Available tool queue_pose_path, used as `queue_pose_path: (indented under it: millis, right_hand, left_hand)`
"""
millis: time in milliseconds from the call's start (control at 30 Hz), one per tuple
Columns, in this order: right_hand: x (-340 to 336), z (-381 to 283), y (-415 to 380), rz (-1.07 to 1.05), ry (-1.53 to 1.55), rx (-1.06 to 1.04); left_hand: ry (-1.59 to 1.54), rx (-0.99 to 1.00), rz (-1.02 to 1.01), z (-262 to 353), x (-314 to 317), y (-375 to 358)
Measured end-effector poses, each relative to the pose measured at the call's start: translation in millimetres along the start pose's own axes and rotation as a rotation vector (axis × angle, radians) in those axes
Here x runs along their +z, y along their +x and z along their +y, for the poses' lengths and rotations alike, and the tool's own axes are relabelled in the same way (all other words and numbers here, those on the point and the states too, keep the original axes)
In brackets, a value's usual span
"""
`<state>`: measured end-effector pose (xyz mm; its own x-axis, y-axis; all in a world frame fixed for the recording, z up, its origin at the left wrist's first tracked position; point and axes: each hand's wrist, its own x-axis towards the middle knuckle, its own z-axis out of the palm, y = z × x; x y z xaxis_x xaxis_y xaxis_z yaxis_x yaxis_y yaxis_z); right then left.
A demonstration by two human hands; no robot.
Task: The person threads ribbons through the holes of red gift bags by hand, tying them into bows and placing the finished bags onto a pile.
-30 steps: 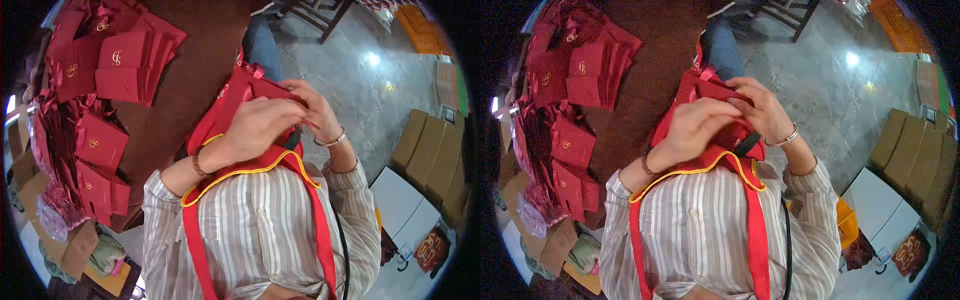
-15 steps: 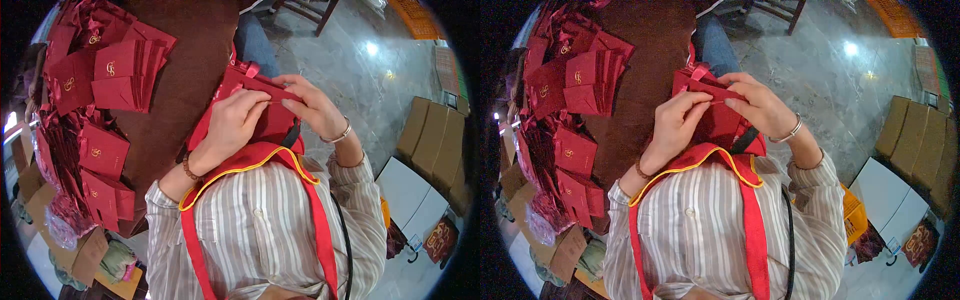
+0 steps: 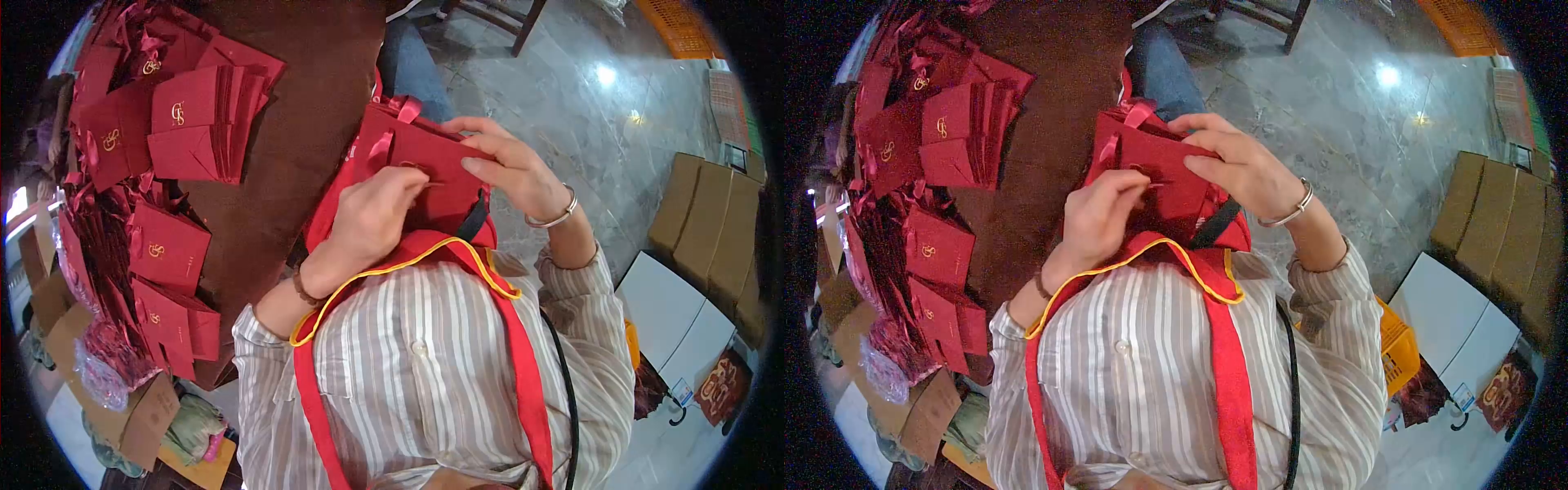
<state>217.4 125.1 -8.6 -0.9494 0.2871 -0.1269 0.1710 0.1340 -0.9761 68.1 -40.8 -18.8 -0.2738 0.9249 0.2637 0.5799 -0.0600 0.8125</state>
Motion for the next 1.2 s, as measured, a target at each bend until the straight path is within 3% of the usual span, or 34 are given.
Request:
queue_pose_path:
  millis: [33, 133, 333, 600, 933, 1200]
  right_hand:
    - [0.0, 0.2, 0.3, -0.011, 0.042, 0.008]
    - [-1.2, 2.2, 0.4, -0.019, 0.041, -0.072]
    - [5.7, -7.6, 1.1, 0.032, -0.080, -0.017]
    - [7.9, -5.4, 1.0, 0.072, -0.144, -0.082]
    - [14.6, -8.0, -0.3, 0.129, -0.184, -0.095]
    - [20.2, -16.8, -4.7, 0.195, -0.310, -0.075]
  left_hand:
    - [-0.212, -0.277, -0.079, 6.7, -5.5, 1.1]
    - [-0.322, -0.339, -0.073, 5.0, -9.4, 6.1]
    - [-0.530, -0.473, -0.053, 6.7, -1.5, 14.1]
    - [-0.072, -0.065, 0.124, 4.8, 9.9, 22.1]
    - [-0.005, 0.068, 0.132, 3.4, 11.5, 27.4]
    - [0.281, 0.158, 0.055, 9.7, 18.3, 26.4]
